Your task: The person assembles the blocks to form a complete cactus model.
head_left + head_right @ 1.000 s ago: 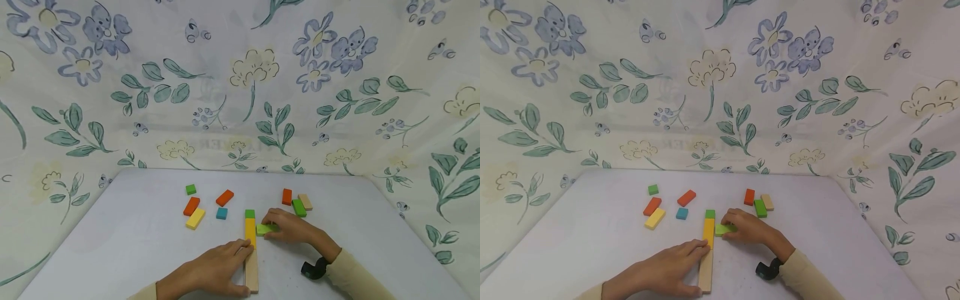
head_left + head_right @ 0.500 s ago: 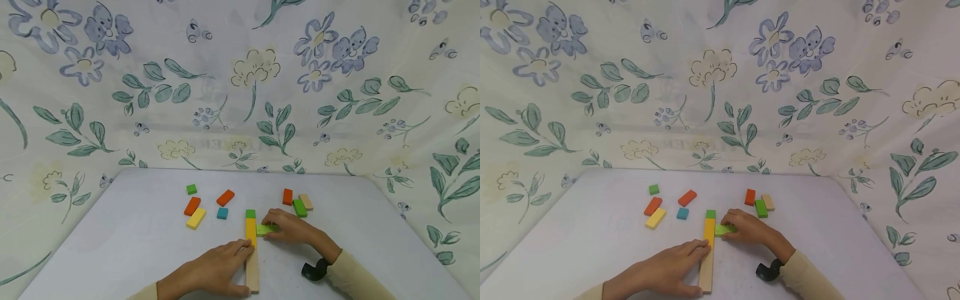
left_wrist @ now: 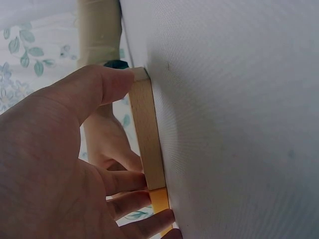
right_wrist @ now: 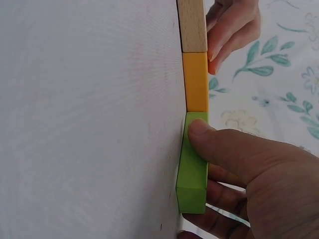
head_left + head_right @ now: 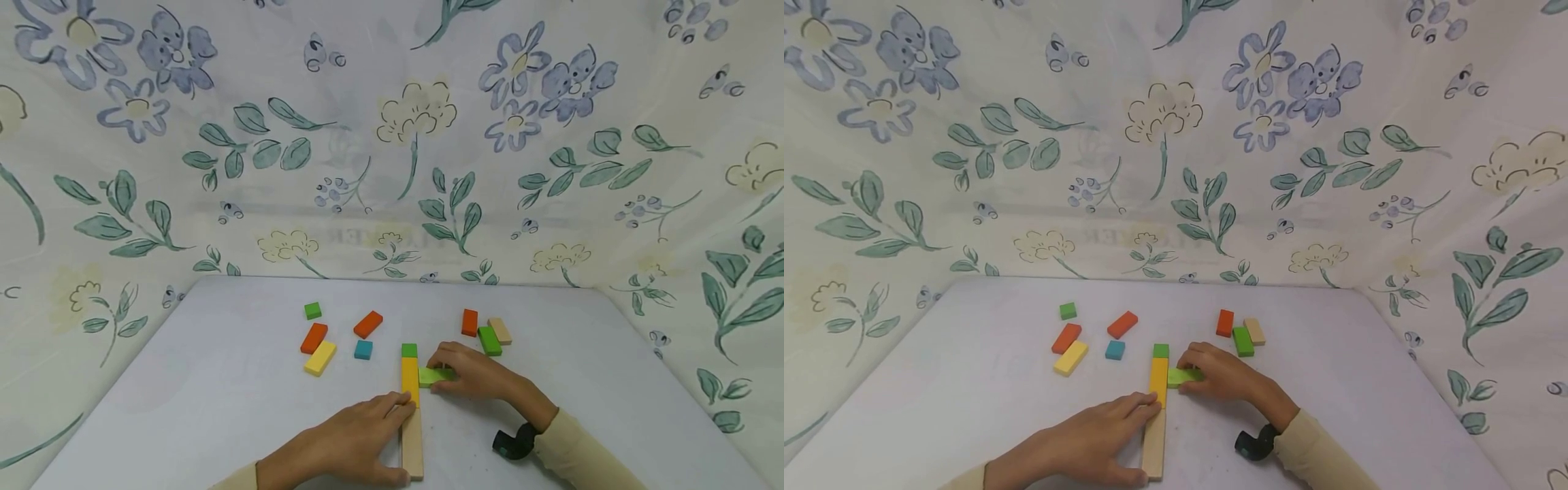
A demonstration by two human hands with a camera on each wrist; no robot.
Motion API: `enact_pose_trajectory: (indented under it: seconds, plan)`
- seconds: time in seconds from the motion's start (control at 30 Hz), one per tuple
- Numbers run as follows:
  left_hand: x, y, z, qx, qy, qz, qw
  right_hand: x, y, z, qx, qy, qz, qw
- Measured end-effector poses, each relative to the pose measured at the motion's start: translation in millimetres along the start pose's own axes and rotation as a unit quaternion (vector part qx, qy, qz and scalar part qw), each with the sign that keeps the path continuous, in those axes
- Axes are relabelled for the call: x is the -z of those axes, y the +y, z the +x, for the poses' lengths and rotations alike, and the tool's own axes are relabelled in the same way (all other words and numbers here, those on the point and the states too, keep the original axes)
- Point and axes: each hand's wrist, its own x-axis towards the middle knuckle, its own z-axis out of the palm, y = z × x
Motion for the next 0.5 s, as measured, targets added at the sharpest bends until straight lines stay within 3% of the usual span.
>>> enact_pose_trajectory:
  seconds: [0.5]
  plan:
    - [0.5, 0.4, -1.0, -0.003, 0.004, 0.001, 1.0000, 0.9, -1.8, -0.7, 0.012, 0.005, 0.005, 1.000]
